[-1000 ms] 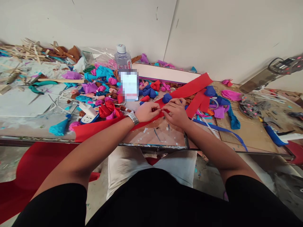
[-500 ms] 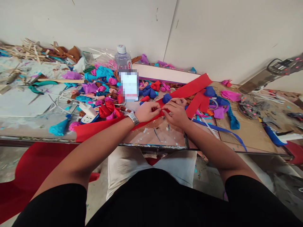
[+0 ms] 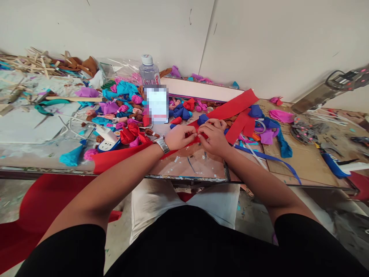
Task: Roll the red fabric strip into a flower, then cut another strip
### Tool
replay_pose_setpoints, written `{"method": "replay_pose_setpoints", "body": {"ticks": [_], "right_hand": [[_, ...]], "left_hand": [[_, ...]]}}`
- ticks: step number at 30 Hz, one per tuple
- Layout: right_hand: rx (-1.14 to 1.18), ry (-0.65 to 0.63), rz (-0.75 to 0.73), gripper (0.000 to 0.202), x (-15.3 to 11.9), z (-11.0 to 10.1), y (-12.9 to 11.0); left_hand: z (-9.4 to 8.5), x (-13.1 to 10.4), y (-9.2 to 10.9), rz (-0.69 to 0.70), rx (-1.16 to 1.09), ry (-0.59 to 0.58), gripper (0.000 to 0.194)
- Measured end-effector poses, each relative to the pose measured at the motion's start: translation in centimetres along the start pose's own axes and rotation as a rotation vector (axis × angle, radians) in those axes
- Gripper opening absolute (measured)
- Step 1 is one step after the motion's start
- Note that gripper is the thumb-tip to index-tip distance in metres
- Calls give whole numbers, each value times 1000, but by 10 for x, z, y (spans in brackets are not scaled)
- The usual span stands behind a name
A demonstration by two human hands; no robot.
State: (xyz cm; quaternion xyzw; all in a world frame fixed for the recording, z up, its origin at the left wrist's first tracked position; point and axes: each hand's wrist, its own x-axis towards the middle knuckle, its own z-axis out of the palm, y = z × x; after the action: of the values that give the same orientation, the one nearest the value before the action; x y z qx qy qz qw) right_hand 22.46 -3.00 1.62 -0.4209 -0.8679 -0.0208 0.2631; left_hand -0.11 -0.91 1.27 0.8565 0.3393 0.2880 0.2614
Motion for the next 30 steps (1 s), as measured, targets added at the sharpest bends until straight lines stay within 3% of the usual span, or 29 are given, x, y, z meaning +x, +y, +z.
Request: {"method": "replay_pose_setpoints", "body": {"ticks": [11, 24, 30], "right_hand": [[61, -34, 9, 11, 1, 3, -2], [124, 25, 30, 15, -1, 9, 6], [93, 6, 33, 15, 0, 8, 5]], "left_hand": [[2, 0, -1, 132, 122, -3, 26], [0, 0, 1, 53, 165, 9, 28], [1, -1, 1, 20, 192, 5, 18]]}}
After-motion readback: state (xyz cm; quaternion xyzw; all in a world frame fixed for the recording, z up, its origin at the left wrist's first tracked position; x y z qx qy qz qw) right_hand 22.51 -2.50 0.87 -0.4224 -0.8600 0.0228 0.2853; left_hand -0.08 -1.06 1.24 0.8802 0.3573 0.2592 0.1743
